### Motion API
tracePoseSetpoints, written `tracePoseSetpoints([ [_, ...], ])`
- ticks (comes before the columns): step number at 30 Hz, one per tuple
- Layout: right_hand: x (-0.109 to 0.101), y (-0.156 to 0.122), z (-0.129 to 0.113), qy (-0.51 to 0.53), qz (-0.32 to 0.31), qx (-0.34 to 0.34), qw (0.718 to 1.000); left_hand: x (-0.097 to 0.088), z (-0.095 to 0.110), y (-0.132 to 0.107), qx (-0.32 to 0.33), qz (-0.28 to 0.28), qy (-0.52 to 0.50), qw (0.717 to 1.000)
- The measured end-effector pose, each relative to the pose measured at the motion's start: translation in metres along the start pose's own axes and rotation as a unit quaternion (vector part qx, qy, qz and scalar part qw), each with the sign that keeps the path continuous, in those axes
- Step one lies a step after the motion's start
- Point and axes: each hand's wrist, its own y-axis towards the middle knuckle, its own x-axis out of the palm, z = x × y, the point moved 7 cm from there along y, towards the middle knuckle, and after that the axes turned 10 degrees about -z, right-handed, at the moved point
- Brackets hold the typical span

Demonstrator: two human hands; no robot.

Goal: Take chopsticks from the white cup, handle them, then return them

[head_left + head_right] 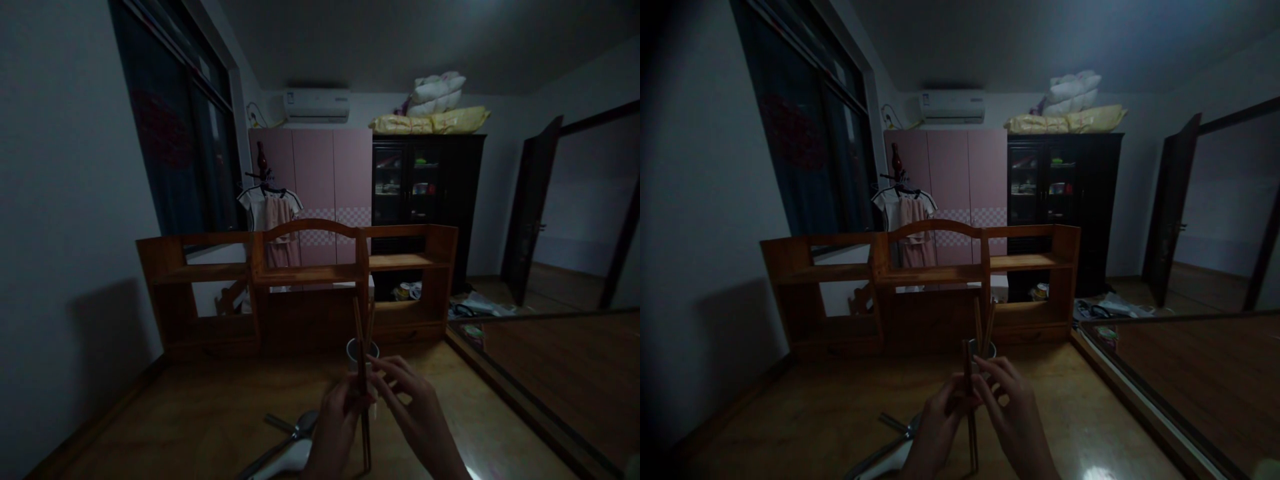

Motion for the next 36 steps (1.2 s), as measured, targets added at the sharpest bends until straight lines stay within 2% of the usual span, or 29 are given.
tracePoseSetpoints([
  [6,0.005,0.012,0.004,-0.005,-0.003,-0.005,1.0,-0.003,-0.009,0.006,0.015,0.041,0.007,0.999],
  [10,0.007,0.016,0.016,0.039,0.001,0.017,0.999,-0.006,-0.016,0.007,0.003,0.058,0.049,0.997],
  [17,0.007,0.016,0.02,0.11,-0.016,0.03,0.993,-0.004,-0.01,0.006,-0.018,0.019,0.051,0.998],
  [23,0.005,0.016,0.017,0.093,-0.027,0.017,0.995,-0.004,-0.007,0.004,-0.013,0.016,0.03,0.999],
  [31,0.005,0.018,0.015,0.069,-0.036,0.015,0.997,-0.003,-0.009,0.005,-0.006,0.022,0.052,0.998],
  [36,0.006,0.017,0.019,0.068,-0.034,0.019,0.997,0.001,-0.001,0.005,0.007,0.012,0.035,0.999],
])
